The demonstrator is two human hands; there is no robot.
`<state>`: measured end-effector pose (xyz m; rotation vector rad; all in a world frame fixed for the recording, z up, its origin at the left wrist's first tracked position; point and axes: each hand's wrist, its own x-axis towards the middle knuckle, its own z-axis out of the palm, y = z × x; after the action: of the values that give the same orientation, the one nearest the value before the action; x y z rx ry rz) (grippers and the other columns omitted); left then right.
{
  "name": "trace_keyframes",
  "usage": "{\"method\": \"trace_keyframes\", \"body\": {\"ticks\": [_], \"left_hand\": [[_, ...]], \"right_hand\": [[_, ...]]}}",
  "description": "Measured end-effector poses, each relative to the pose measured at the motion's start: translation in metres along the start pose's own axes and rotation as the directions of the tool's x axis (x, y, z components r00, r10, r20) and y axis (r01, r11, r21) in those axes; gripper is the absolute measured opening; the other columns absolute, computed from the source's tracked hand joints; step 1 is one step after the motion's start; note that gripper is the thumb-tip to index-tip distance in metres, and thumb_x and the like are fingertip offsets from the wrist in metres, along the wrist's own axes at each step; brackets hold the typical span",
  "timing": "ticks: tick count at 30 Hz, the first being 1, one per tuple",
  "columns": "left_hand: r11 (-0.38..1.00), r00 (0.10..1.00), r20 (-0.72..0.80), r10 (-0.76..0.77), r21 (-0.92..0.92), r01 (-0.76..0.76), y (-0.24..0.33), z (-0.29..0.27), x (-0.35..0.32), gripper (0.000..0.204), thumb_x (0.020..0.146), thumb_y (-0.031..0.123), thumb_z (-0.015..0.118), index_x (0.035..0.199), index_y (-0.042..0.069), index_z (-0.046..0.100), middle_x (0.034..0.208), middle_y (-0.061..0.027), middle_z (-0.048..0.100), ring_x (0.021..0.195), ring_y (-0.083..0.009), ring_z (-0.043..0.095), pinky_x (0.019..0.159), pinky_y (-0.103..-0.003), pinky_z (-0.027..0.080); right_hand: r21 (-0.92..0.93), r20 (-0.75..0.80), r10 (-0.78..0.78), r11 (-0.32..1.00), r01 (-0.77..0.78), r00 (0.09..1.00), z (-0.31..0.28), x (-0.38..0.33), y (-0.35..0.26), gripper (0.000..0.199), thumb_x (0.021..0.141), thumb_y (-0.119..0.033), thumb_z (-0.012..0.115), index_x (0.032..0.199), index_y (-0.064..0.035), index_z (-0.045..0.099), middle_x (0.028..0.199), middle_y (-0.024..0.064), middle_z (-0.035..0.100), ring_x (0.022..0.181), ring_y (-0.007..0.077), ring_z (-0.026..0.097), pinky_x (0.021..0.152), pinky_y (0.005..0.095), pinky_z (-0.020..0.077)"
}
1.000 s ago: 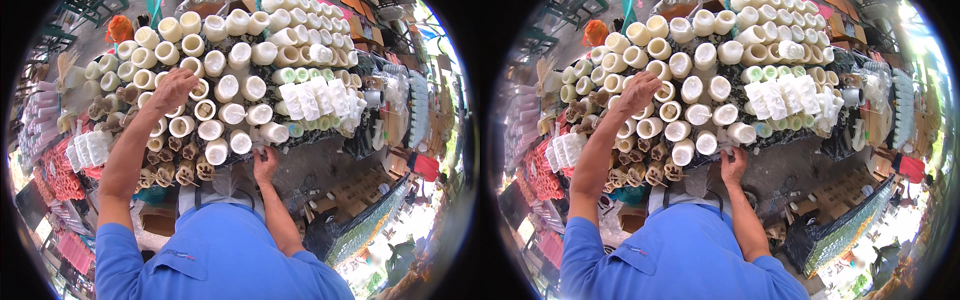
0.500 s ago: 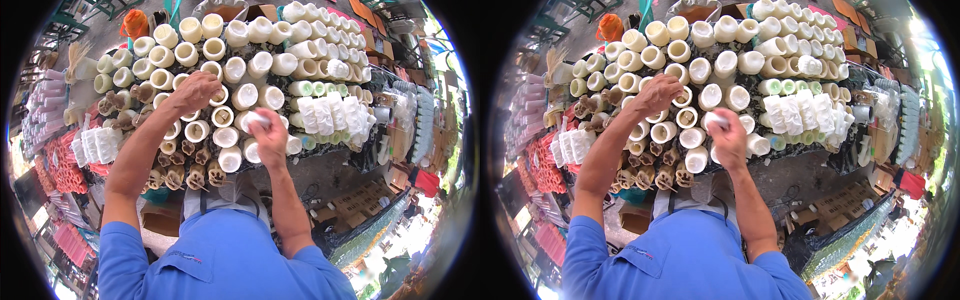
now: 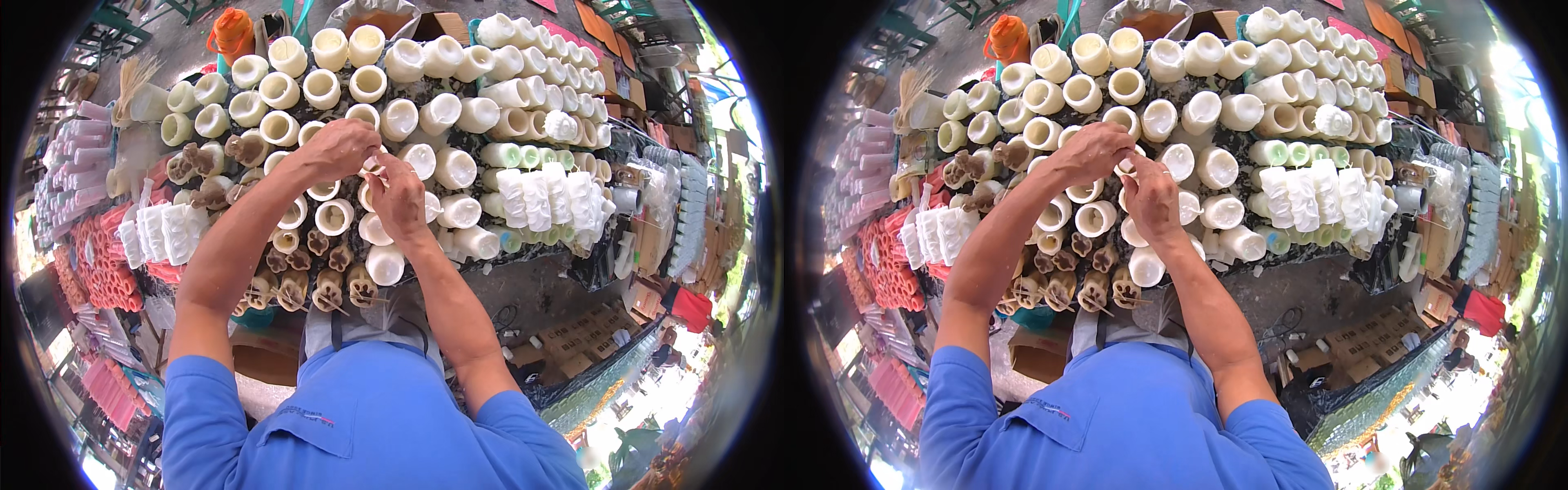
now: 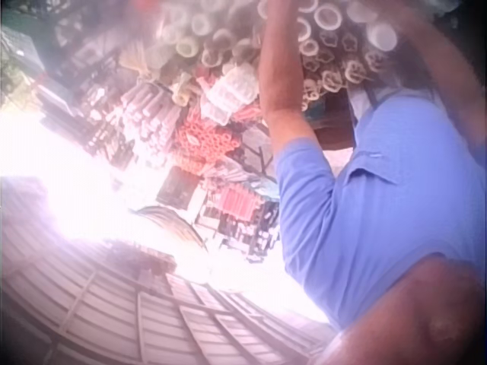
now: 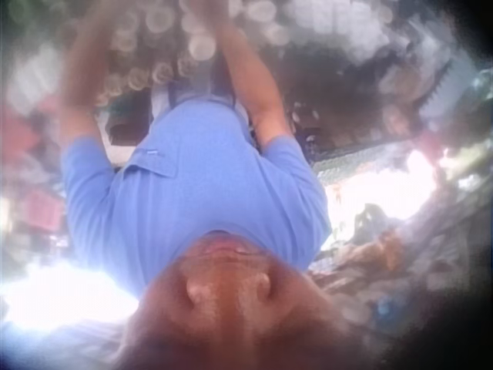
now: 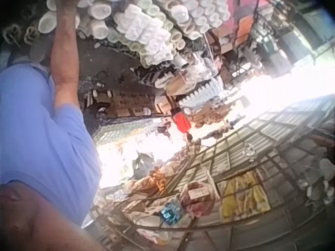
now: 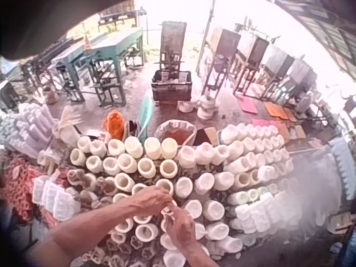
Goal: The person repeatedly picks white cylindrical candle bodies and inserts wicks into their centers. They handle the items one at a time, placing each prepared candle into a dense array of similar units on a table.
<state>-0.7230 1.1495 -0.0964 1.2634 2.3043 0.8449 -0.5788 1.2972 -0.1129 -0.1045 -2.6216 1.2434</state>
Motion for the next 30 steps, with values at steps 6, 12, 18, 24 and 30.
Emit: {"method": "trace_keyframes", "body": {"ticks": [6,12,18,24,30], "left_hand": [[0.994,0.998,0.060,-0.037,-0.103,0.043,0.008,-0.011,-0.001,0.017,0.098,0.017,0.072,0.100,0.001,0.075,0.095,-0.0159,0.070,0.095,-0.0393,0.069,0.087,-0.050,0.055],[0.988,0.980,-0.135,-0.143,0.039,0.149,0.013,-0.044,-0.061,0.025,0.094,0.020,0.075,0.111,0.002,0.073,0.108,-0.0183,0.068,0.113,-0.0413,0.065,0.100,-0.052,0.051],[0.936,0.942,-0.222,-0.252,0.191,0.295,0.049,0.004,-0.095,0.026,0.086,0.019,0.084,0.101,0.003,0.070,0.106,-0.0164,0.066,0.106,-0.0393,0.064,0.092,-0.052,0.050],[0.901,0.901,-0.322,-0.291,0.223,0.371,0.037,0.029,-0.096,0.009,0.092,0.009,0.076,0.098,0.005,0.072,0.099,-0.0141,0.066,0.099,-0.0373,0.065,0.087,-0.050,0.051],[0.836,0.850,-0.373,-0.373,0.262,0.482,0.046,0.039,-0.095,0.008,0.094,0.008,0.073,0.099,0.003,0.072,0.095,-0.0162,0.067,0.096,-0.0391,0.066,0.085,-0.051,0.052]], "right_hand": [[-0.077,-0.057,-0.068,0.995,0.063,0.996,-0.010,0.001,-0.008,0.029,0.088,-0.001,0.082,0.116,0.0004,0.075,0.111,0.0184,0.077,0.098,0.0391,0.073,0.090,0.0470,0.0585],[-0.069,-0.010,0.167,0.983,-0.168,0.986,-0.081,-0.050,-0.027,0.024,0.092,-0.006,0.082,0.115,-0.0027,0.077,0.103,0.0146,0.077,0.094,0.0353,0.071,0.089,0.0473,0.0547],[-0.239,-0.284,0.132,0.949,-0.204,0.950,-0.208,-0.127,0.005,0.023,0.097,-0.016,0.086,0.114,-0.0031,0.078,0.101,0.0153,0.079,0.093,0.0284,0.078,0.084,0.0382,0.0618],[-0.190,-0.665,0.493,0.615,-0.765,0.561,-0.385,-0.126,0.161,0.032,0.100,-0.024,0.080,0.113,0.0055,0.078,0.095,0.0161,0.080,0.085,0.0252,0.076,0.078,0.0415,0.0591],[-0.829,-0.247,0.069,0.502,-0.248,0.966,-0.414,-0.108,0.265,0.057,0.091,-0.030,0.085,0.138,-0.0034,0.067,0.122,0.0150,0.076,0.118,0.0363,0.069,0.101,0.0516,0.0513]]}}
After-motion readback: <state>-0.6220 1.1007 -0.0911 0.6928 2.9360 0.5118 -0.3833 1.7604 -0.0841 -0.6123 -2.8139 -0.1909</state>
